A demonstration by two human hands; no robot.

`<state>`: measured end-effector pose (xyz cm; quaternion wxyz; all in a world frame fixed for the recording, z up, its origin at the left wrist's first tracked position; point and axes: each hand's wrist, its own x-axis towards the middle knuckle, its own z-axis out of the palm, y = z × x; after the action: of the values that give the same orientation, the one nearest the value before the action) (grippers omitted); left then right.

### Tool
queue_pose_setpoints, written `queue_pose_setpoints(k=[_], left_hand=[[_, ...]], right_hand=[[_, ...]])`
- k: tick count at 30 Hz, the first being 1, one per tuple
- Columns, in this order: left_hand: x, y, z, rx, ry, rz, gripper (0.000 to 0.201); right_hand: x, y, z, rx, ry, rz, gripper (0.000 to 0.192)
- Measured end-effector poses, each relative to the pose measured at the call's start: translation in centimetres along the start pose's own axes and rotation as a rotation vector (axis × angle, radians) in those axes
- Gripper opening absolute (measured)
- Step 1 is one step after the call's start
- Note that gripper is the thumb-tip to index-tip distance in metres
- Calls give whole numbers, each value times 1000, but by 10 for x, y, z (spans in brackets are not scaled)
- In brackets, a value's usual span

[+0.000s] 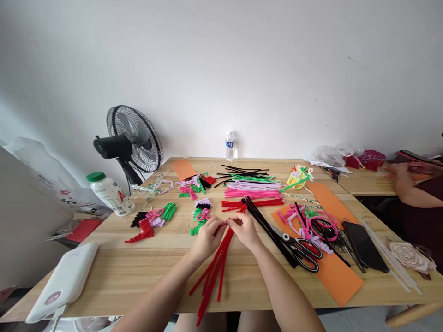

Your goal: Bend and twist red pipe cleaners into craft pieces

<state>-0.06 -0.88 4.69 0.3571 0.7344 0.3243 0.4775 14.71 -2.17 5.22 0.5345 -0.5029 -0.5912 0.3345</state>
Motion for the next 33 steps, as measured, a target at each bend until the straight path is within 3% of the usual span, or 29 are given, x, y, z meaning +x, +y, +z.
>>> queue_pose_setpoints(k=[2, 4, 8, 10, 11, 12, 14, 17, 19, 21, 25, 29, 33], left_hand=[[1, 1, -1, -69, -18, -100, 18], [4, 2, -5, -280, -113, -331, 23], [12, 0, -19, -857, -528, -745, 27], [14, -1, -22, -1012, -689, -806, 25], [13, 0, -21, -1028, -703, -799, 24], [12, 0, -19, -1001, -659, -767, 24], [9, 1, -13, -813, -454, -630, 25], [2, 1, -3, -355, -119, -292, 19], [-1, -1, 1, -117, -29, -95, 11], [-3, -3, 2, 0, -9, -7, 9], [-3, -4, 1, 61, 20, -8, 10], [-1, 2, 0, -9, 1, -46, 12], [3, 5, -5, -412, -165, -408, 21]], right_hand=[[-1, -2, -1, -30, 1, -84, 22], [-2, -6, -2, -58, -9, -191, 19], [-5, -11, -3, -35, -81, -325, 15], [-6, -11, -2, 21, -97, -299, 16], [-7, -10, -2, 55, -97, -259, 17], [-7, -9, -1, 84, -90, -206, 18], [-6, -5, 1, 110, -56, -88, 22], [-3, 0, 4, 118, 1, 36, 26], [-2, 1, 5, 143, -1, 71, 27], [-2, 1, 5, 163, -24, 79, 26], [-2, -2, 4, 153, -29, 70, 23], [-2, -1, 3, 111, -58, 13, 21], [-2, -3, 1, 79, -83, -124, 21]])
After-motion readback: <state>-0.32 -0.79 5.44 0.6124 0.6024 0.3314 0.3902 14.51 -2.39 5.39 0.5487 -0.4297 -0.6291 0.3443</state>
